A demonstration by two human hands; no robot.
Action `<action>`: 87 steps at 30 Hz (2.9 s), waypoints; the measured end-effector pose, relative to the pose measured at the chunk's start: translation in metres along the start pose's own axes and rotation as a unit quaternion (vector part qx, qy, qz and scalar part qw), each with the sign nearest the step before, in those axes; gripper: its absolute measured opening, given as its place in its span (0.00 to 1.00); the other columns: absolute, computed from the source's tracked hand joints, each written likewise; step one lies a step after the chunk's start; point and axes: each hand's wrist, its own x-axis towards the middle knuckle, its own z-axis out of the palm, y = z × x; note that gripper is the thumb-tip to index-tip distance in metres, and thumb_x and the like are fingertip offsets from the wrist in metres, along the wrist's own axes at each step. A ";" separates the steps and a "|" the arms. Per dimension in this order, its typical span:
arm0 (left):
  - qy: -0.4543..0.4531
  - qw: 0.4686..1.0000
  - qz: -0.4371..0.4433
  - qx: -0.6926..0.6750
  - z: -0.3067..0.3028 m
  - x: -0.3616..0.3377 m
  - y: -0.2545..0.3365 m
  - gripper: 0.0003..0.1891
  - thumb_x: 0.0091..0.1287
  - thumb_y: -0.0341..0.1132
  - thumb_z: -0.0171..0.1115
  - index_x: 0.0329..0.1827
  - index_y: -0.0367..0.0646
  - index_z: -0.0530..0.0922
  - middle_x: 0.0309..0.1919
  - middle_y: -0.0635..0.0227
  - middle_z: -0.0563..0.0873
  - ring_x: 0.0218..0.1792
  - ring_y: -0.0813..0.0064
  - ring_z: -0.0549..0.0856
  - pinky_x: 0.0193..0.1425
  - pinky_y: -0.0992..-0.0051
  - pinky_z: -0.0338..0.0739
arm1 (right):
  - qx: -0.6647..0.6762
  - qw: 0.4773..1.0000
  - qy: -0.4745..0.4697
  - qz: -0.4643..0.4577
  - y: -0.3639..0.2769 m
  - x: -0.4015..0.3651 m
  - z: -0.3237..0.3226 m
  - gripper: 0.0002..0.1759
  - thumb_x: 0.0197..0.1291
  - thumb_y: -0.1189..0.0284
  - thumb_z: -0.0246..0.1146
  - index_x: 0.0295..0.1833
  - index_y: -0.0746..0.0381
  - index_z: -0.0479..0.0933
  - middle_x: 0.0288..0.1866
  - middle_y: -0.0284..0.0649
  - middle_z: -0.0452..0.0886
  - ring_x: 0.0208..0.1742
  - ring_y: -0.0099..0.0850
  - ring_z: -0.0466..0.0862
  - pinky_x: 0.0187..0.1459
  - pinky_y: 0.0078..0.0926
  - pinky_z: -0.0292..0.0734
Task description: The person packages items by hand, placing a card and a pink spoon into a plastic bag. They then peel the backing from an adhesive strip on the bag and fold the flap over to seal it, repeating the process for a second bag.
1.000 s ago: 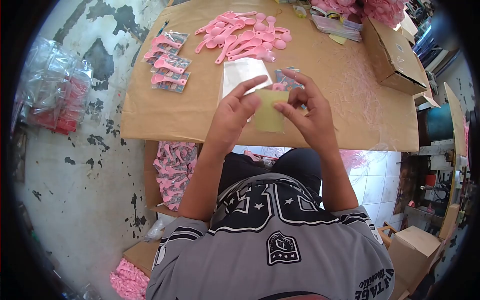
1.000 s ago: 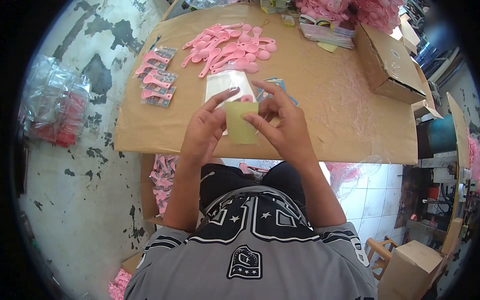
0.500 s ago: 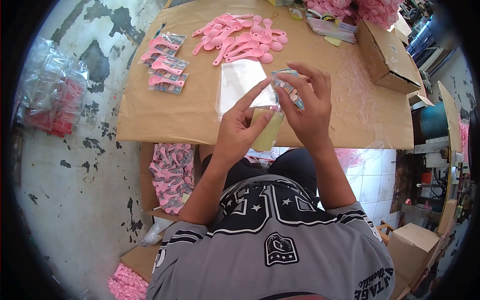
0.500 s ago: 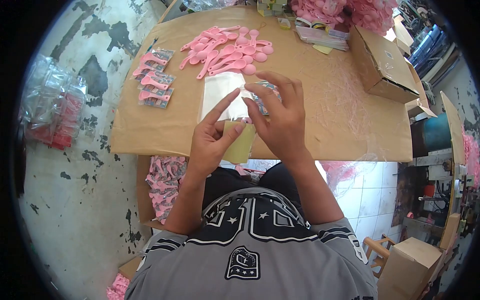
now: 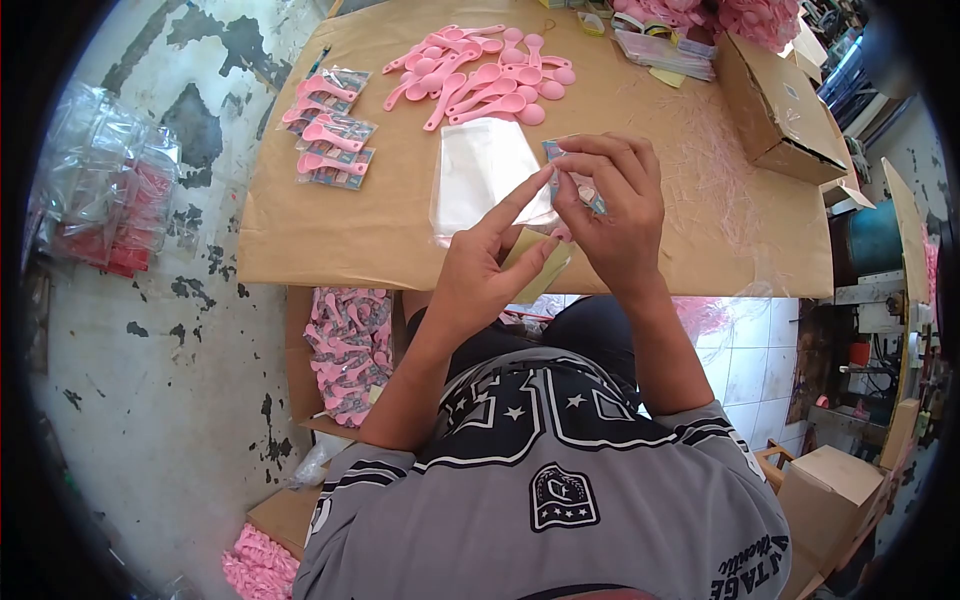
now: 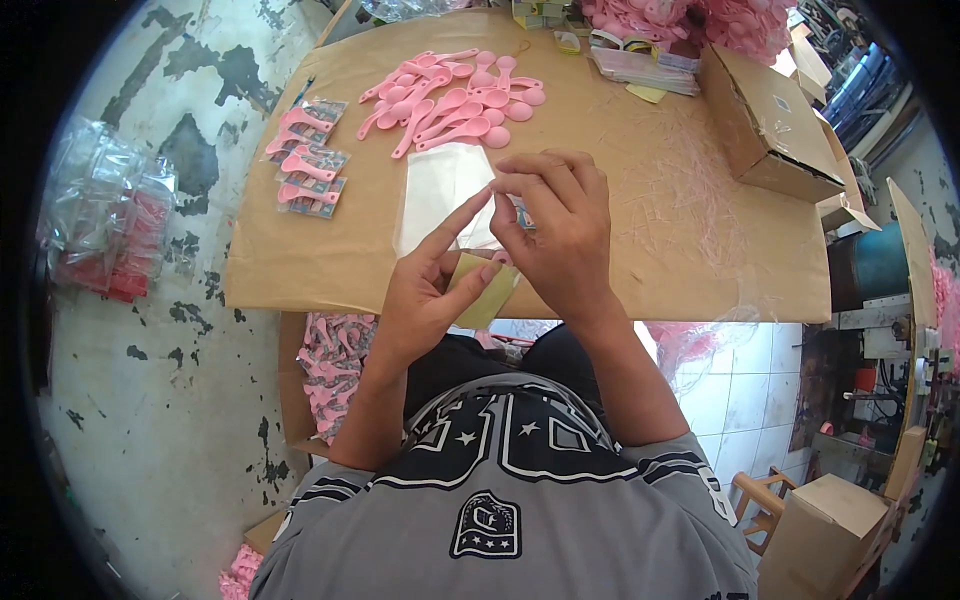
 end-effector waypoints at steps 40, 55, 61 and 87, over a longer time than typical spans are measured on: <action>0.057 0.962 0.134 -0.232 -0.030 -0.004 -0.039 0.05 0.76 0.21 0.64 0.51 0.33 0.81 0.42 0.62 0.90 0.47 0.78 0.89 0.55 0.75 0.84 | 0.495 0.811 -0.170 0.262 -0.001 -0.018 -0.018 0.07 0.72 0.83 0.61 0.47 0.68 0.85 0.43 0.34 0.84 0.39 0.18 0.82 0.39 0.17 0.77; 0.231 0.925 0.269 0.138 -0.091 -0.005 -0.006 0.15 0.72 0.19 0.66 0.60 0.36 0.87 0.54 0.56 0.93 0.59 0.68 0.91 0.68 0.69 0.82 | 0.353 0.868 -0.111 0.331 0.004 -0.015 -0.034 0.11 0.70 0.81 0.71 0.55 0.66 0.83 0.45 0.31 0.86 0.45 0.16 0.83 0.49 0.16 0.76; 0.230 0.837 0.296 0.398 -0.197 0.033 -0.028 0.16 0.70 0.28 0.71 0.61 0.44 0.88 0.60 0.57 0.91 0.71 0.55 0.83 0.81 0.56 0.69 | 0.312 0.885 -0.080 0.337 0.024 -0.022 -0.054 0.08 0.71 0.78 0.71 0.52 0.65 0.83 0.44 0.30 0.85 0.43 0.15 0.81 0.46 0.15 0.74; 0.189 0.897 -0.009 0.399 -0.093 0.045 -0.070 0.19 0.68 0.45 0.76 0.36 0.36 0.80 0.33 0.53 0.84 0.40 0.52 0.84 0.50 0.58 0.79 | 0.100 0.897 -0.080 0.424 0.068 -0.045 -0.009 0.17 0.68 0.64 0.74 0.48 0.67 0.80 0.33 0.42 0.86 0.32 0.26 0.81 0.39 0.29 0.76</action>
